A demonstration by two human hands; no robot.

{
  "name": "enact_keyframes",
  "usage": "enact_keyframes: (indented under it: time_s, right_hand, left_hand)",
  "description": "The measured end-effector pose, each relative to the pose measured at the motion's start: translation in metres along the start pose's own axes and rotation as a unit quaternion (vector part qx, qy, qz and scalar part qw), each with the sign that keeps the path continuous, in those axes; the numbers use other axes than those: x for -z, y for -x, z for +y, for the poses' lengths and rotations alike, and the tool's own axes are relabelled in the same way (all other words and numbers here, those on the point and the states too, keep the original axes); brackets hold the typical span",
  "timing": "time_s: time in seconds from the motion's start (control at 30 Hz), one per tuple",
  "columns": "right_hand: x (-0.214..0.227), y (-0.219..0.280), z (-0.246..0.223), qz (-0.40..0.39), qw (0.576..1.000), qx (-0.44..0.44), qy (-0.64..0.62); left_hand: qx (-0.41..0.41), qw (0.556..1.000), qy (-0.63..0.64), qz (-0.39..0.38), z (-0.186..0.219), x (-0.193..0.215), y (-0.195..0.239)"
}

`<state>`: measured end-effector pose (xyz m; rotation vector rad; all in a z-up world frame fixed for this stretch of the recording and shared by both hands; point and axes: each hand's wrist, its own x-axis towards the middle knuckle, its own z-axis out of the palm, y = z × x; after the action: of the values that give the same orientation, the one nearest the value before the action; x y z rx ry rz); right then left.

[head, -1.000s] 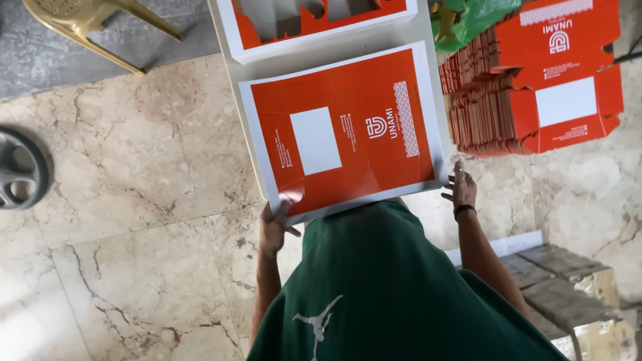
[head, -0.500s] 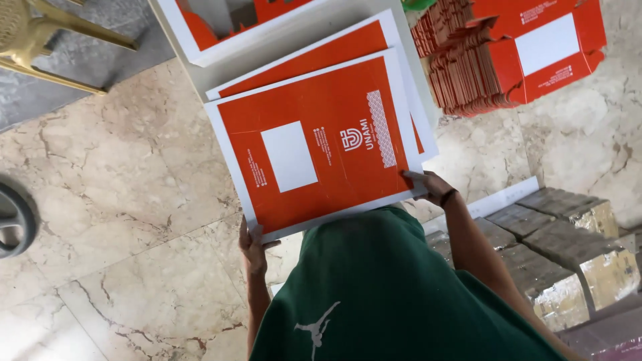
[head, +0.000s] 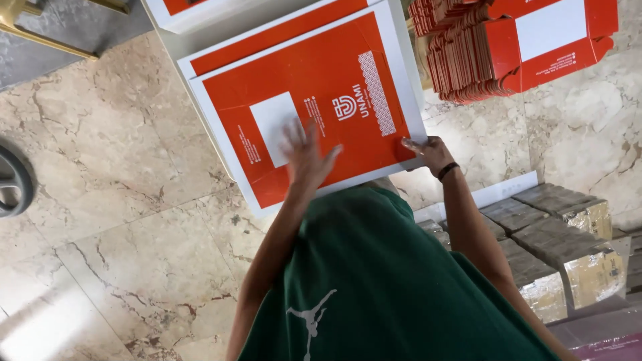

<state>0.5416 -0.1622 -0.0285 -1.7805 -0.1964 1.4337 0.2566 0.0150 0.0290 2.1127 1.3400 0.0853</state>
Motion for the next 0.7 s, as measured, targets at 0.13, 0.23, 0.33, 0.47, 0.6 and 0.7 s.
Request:
enact_keyframes:
  time_s: [0.13,0.23,0.33,0.47,0.6,0.7]
  right_hand:
    - [-0.008,-0.006,0.008,0.056,0.997,0.003,0.051]
    - [-0.008,-0.01,0.022,0.081,0.98,0.039,0.178]
    - [-0.026,0.028,-0.015,0.087,0.971,0.024,0.223]
    - [-0.043,0.083,-0.086,0.029,0.989,0.002,0.146]
    - [-0.001,0.016,-0.031,-0.018,0.995,-0.079,0.062]
    - [0.012,0.0,-0.076,-0.08,0.984,-0.137,0.076]
  left_hand:
    - [-0.004,0.977,-0.147,-0.155,0.086,-0.036,-0.057]
    - [0.094,0.968,-0.138,-0.186,0.105,-0.066,-0.077]
    - [0.107,0.971,-0.132,-0.169,0.099,-0.086,-0.08]
    - [0.11,0.963,-0.164,-0.186,0.111,-0.083,-0.075]
    - [0.105,0.961,-0.182,-0.179,0.104,-0.091,-0.09]
    - [0.047,0.928,-0.282,-0.24,0.109,-0.057,-0.112]
